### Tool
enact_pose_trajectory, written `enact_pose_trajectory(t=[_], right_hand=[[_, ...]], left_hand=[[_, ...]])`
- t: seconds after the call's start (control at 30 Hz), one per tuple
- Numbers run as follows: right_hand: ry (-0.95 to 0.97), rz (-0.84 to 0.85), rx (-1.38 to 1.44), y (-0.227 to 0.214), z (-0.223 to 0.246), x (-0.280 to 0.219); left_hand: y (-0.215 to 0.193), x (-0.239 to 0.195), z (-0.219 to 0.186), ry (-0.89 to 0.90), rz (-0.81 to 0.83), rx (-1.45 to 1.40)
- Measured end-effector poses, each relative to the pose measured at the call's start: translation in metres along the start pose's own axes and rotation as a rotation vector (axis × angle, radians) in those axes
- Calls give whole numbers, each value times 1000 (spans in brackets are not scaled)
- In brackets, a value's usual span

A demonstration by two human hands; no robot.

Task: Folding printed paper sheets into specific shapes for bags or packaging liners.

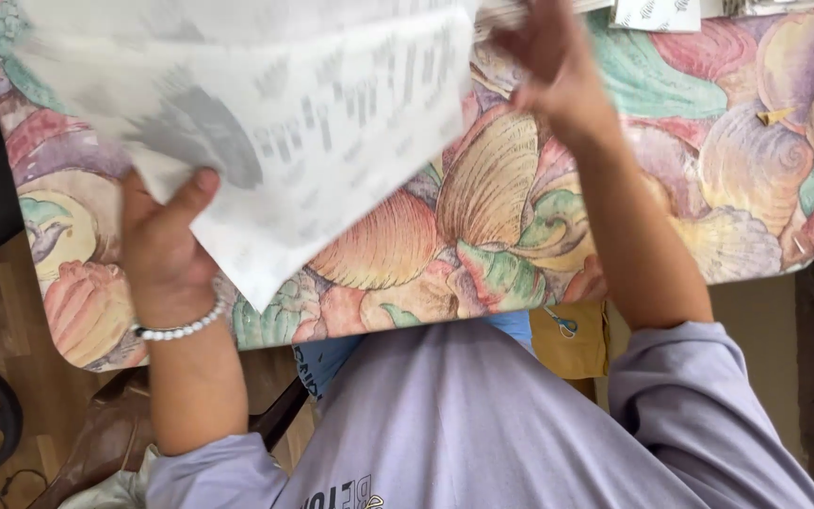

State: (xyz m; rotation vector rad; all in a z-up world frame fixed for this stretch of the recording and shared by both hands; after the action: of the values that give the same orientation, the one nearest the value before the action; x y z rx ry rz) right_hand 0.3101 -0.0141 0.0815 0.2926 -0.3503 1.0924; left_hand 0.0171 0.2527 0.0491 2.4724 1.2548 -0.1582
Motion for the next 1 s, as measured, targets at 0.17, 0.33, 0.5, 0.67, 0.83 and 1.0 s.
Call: enact_pose_trajectory(t=[0.17, 0.33, 0.5, 0.67, 0.83, 1.0], right_hand=[[314, -274, -38, 63, -12, -65], [235, -546, -77, 59, -37, -132], [16, -561, -210, 81, 10, -164], [52, -594, -160, 83, -3, -181], [39, -708, -160, 75, 4, -183], [-87, -622, -50, 73, 2, -172]], left_hand=[[8, -17, 60, -146, 148, -6], [19, -51, 43, 181, 288, 139], [21, -113, 6, 667, 238, 421], [29, -129, 24, 630, 240, 395], [40, -143, 16, 688, 169, 510], [55, -148, 16, 763, 175, 499]])
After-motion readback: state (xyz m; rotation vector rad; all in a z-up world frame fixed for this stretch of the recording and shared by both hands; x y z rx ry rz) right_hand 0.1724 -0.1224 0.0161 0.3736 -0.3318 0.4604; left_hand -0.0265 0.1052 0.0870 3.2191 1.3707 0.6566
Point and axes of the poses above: each hand's wrist, its own x-axis towards the middle knuckle, its own y-axis out of the palm, z = x × y, the point moved 9 cm from there along x, towards the middle knuckle
